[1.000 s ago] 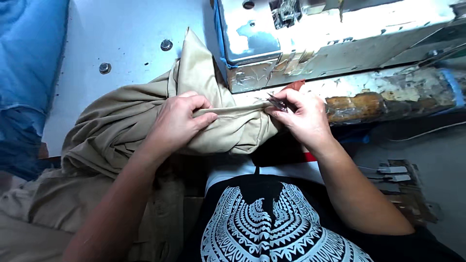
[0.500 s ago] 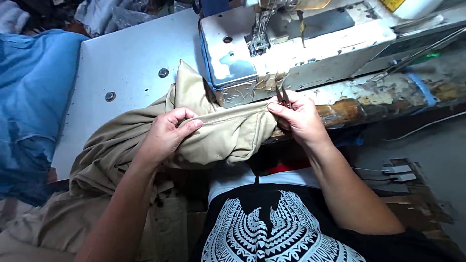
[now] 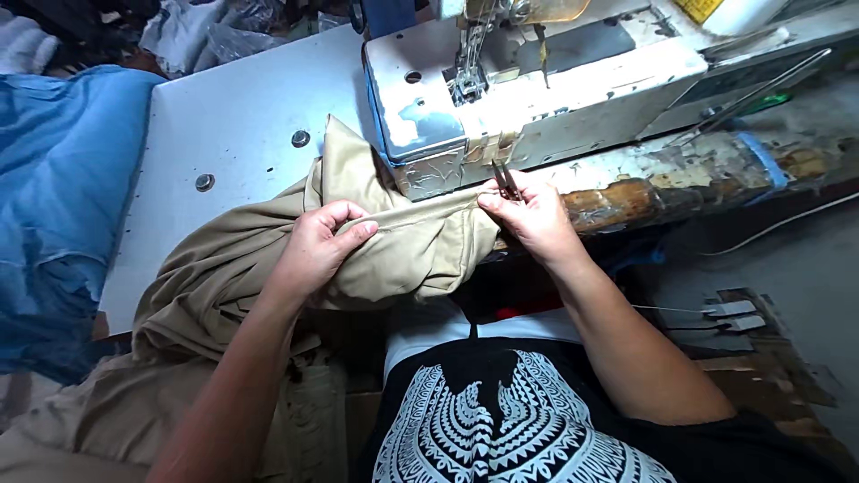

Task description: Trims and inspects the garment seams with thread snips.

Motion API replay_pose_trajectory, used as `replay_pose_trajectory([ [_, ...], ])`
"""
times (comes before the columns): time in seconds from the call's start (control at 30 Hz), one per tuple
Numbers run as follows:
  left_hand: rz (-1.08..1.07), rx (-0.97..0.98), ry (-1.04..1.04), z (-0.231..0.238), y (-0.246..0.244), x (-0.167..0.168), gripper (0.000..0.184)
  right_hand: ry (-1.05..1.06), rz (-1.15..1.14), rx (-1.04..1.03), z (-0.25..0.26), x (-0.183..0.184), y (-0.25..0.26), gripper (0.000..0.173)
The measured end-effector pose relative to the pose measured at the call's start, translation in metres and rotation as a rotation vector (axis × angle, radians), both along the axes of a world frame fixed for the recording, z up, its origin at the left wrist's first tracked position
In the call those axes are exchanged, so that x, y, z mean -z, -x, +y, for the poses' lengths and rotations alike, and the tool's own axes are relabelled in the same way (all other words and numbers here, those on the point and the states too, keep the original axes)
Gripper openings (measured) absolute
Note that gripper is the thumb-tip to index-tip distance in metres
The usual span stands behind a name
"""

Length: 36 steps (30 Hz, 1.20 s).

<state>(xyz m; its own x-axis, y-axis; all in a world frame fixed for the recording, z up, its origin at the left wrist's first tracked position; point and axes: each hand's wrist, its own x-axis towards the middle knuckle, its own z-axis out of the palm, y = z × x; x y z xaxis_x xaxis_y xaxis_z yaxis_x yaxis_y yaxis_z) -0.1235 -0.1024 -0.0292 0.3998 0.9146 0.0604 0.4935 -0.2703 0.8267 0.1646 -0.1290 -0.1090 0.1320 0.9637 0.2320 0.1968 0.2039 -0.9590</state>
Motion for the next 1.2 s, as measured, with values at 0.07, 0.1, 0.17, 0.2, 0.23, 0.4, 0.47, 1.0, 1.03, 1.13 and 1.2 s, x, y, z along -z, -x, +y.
replay_pose_trajectory([
  [0.07,-0.013,-0.007,0.004,0.000,-0.001,0.000,0.004,0.004,-0.027,0.013,-0.001,0.000,0.000,0.009],
  [0.1,-0.017,-0.006,0.002,0.000,-0.001,0.000,0.003,0.005,-0.038,0.020,-0.001,0.000,0.000,0.010],
  [0.17,-0.024,-0.005,0.002,0.000,-0.001,0.001,0.003,0.006,-0.041,0.026,-0.003,-0.001,0.000,0.012],
  [0.2,-0.026,-0.006,0.004,0.000,-0.001,0.001,0.004,0.003,-0.029,0.027,-0.003,-0.001,0.000,0.012],
  [0.23,-0.026,-0.011,0.005,0.000,-0.001,0.001,0.004,-0.005,-0.007,0.031,-0.003,0.000,0.001,0.013],
  [0.4,0.001,-0.017,0.008,-0.002,-0.003,-0.003,0.005,-0.089,0.067,0.018,-0.004,0.005,0.000,0.026],
  [0.47,0.003,-0.017,0.007,-0.003,-0.003,-0.004,0.005,-0.116,0.130,0.039,-0.009,0.005,0.002,0.031],
  [1.0,0.008,0.012,-0.032,-0.001,-0.002,-0.001,0.004,-0.256,0.429,0.066,-0.046,0.004,0.024,0.035],
  [1.03,0.008,0.012,-0.029,-0.001,-0.002,-0.001,0.004,-0.252,0.429,0.066,-0.046,0.004,0.024,0.035],
  [1.13,0.003,0.013,-0.027,0.000,-0.003,0.000,0.004,-0.255,0.431,0.062,-0.047,0.003,0.024,0.034],
  [1.2,0.002,0.010,-0.028,0.000,-0.003,0.000,0.003,-0.258,0.433,0.057,-0.048,0.004,0.023,0.034],
])
